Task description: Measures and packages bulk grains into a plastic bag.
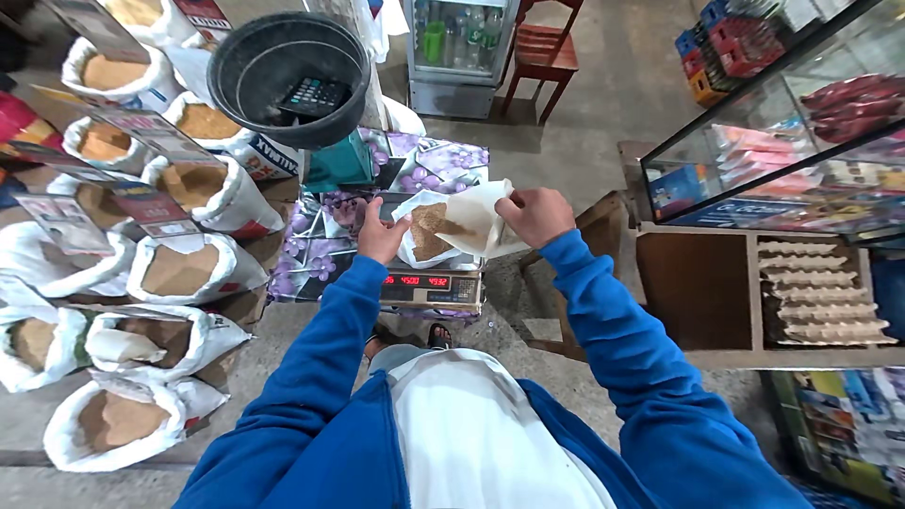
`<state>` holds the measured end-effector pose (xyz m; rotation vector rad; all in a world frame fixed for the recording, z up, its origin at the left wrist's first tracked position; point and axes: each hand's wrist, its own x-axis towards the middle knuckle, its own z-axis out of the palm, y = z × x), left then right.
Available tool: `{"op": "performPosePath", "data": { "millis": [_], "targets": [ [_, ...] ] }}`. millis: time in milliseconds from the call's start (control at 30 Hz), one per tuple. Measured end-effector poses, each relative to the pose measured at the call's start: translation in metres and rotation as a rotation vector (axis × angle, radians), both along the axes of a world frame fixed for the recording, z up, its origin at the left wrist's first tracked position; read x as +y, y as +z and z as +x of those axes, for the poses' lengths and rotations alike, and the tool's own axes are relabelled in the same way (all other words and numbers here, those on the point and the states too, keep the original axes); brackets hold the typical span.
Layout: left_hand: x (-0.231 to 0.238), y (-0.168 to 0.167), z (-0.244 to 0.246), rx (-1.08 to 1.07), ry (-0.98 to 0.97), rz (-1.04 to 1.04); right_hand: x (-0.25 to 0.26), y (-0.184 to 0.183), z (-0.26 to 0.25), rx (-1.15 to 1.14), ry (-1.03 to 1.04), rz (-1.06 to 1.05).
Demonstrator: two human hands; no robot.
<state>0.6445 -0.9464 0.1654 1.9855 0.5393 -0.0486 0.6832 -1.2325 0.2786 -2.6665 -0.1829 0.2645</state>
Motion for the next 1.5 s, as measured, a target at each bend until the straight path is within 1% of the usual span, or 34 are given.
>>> {"op": "performPosePath", "data": {
  "millis": [100,433,733,833,1033,1133,1200,1267,1400,1500],
  "targets": [
    [0.0,0.001,0.0,0.002,0.0,-0.006,0.0,0.002,-0.001,-0.009,0.005,-0.025],
    [0.0,0.006,-0.003,-0.004,0.008,-0.022,0.011,0.015,-0.001,-0.132,0.148,-0.104],
    [0.006,0.001,-0.007,-0.018,0.025,-0.007,0.02,0.021,-0.001,-0.206,0.268,-0.16],
    [0.005,0.001,-0.009,-0.022,0.036,-0.028,0.028,0.018,-0.001,-0.272,0.368,-0.209],
    [0.008,0.001,-0.013,-0.034,0.049,-0.014,0.045,0.004,-0.007,-0.5,0.751,-0.381],
    [0.009,0.001,-0.015,-0.025,0.06,-0.016,0.048,0.004,-0.011,-0.576,0.837,-0.417],
    [0.011,0.001,-0.018,-0.035,0.056,-0.021,0.046,0.008,-0.011,-0.577,0.848,-0.425],
    [0.013,0.001,-0.02,-0.051,0.04,-0.021,0.043,0.013,-0.012,-0.561,0.812,-0.424],
    [0.016,-0.002,-0.022,-0.055,0.038,-0.037,0.03,0.013,-0.008,-0.551,0.694,-0.389],
    [0.013,0.007,-0.026,-0.064,0.001,-0.03,0.007,0.005,-0.004,-0.499,0.557,-0.307]
  ]
}}
